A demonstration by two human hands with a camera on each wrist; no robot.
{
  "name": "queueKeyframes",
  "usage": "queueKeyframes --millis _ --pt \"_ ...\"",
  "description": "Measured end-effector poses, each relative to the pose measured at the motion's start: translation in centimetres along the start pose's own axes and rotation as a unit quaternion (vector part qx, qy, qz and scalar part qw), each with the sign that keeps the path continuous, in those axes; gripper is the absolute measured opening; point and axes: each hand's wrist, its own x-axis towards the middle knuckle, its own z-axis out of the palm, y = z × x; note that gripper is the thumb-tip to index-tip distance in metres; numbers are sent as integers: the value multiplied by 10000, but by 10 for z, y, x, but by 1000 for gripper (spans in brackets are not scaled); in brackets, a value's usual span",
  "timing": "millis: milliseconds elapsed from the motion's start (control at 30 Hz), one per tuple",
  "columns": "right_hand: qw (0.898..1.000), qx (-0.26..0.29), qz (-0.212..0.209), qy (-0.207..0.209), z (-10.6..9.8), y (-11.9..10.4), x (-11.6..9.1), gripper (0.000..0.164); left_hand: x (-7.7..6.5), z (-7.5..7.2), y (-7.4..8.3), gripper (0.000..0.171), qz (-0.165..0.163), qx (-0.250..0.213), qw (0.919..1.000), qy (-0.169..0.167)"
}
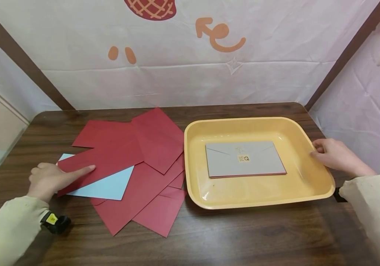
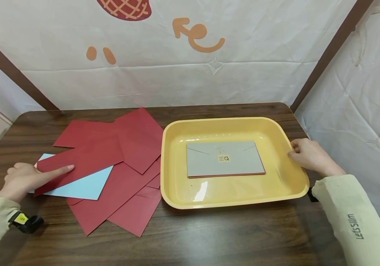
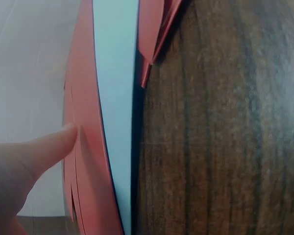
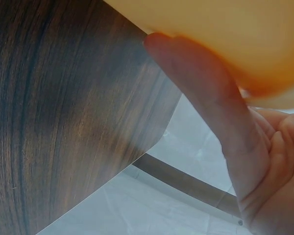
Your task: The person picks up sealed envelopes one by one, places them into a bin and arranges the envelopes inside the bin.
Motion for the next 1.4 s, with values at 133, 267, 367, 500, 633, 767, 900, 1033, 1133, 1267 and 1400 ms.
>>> queueKeyframes --millis 133,267,367,500,633,767,900,1033,1133,1267,1400 --pt "10000 2 -13 7 0 0 0 32 -1 1 1 123 -38 18 10000 22" --pt "10000 8 -15 6 0 0 -1 33 -1 1 3 122 37 16 10000 46" --pt "10000 8 -15 5 0 0 -1 34 -1 1 4 121 198 67 9997 101" --pt "10000 20 -16 -1 0 -1 -1 33 2 2 5 120 412 96 9989 185" --pt "10000 31 -25 -5 0 -1 -1 32 4 3 5 115 655 95 9974 285" --pt "10000 61 -8 -29 0 -2 -2 31 5 4 6 109 881 -8 9952 434" --pt "9999 107 19 -48 1 -1 -1 32 6 6 6 105 1002 -347 9930 520" --pt "10000 82 33 -23 1 0 -1 30 7 8 7 108 1087 -584 9911 498" --pt "10000 47 47 -9 1 -1 -1 29 7 7 7 110 1109 -580 9911 446" --pt "10000 40 29 -2 1 0 -1 31 6 5 7 108 954 -444 9937 398" --pt "10000 45 31 -32 0 0 -1 31 6 3 7 106 710 -142 9968 351"
